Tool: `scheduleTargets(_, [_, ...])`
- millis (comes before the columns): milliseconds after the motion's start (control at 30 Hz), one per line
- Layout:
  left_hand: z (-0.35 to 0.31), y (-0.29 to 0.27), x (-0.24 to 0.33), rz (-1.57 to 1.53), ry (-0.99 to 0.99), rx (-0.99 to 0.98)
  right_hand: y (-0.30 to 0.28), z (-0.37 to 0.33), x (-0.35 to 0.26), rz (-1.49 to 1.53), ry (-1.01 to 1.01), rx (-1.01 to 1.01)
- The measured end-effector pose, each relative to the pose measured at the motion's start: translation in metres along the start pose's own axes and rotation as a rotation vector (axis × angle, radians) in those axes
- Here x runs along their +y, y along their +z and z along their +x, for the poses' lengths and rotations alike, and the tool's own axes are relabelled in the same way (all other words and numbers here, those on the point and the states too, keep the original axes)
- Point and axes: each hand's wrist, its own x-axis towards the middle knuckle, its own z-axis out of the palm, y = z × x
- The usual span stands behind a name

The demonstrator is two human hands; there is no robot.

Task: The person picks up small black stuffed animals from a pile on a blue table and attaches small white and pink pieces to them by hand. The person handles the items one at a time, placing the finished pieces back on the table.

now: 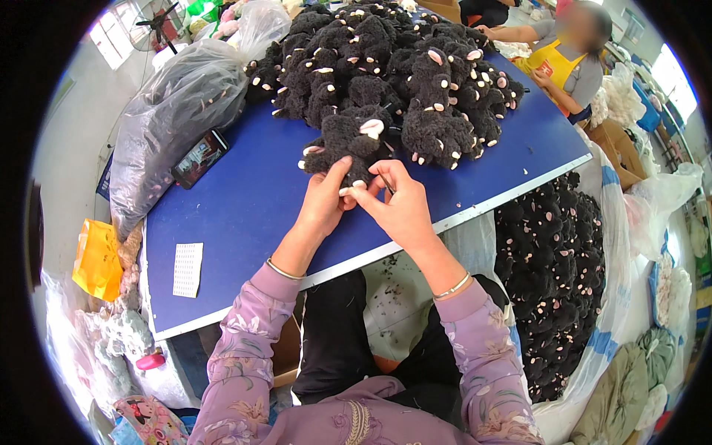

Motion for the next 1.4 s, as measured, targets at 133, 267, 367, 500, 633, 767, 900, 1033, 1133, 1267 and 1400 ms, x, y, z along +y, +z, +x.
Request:
scheduleTargets(133, [0.000,0.004,-0.002,0.133,0.070,0.034,0.004,0.004,0.019,0.069,0.009,0.036])
scheduleTargets(267, [-0.002,0.010,-0.010,0.345,0.371,-0.045,-0.003,0.008,0.003,0.375,0.144,-0.074])
scheduleTargets(367, [-0.012,0.016,-0.001,0.286,0.187,-0.136,-0.017,0.010,0.001,0.409,0.287,-0.153])
scheduleTargets(500, [-0.001,-0.001,-0.009,0.210,0.250,-0.254,-0.062,0.025,-0.012,0.701,0.042,0.191])
scheduleTargets(633, [0.002,0.001,-0.011,0.296,0.261,-0.283,-0.124,0.034,-0.035,0.965,-0.169,0.341])
scheduleTargets(767, [-0.004,0.010,-0.006,0.385,0.235,-0.255,-0.111,0.051,0.038,0.019,0.142,0.470])
scheduleTargets(900, [-0.003,0.006,-0.006,0.313,0.181,-0.224,-0.093,0.055,0.055,-0.176,0.076,0.294])
scheduleTargets(1033, [0.000,0.002,-0.010,0.456,0.197,-0.199,-0.080,0.050,0.040,-0.259,0.168,0.223])
scheduleTargets(1133, [0.001,0.002,-0.011,0.458,0.156,-0.164,-0.069,0.044,0.033,-0.129,0.133,0.269])
scheduleTargets(1267, [0.001,0.004,-0.010,0.349,0.115,-0.157,-0.041,0.027,0.012,0.315,0.124,0.108])
scheduleTargets(1400, [-0.004,0.006,-0.004,0.084,0.155,-0.128,-0.026,0.014,0.005,0.095,0.052,-0.017])
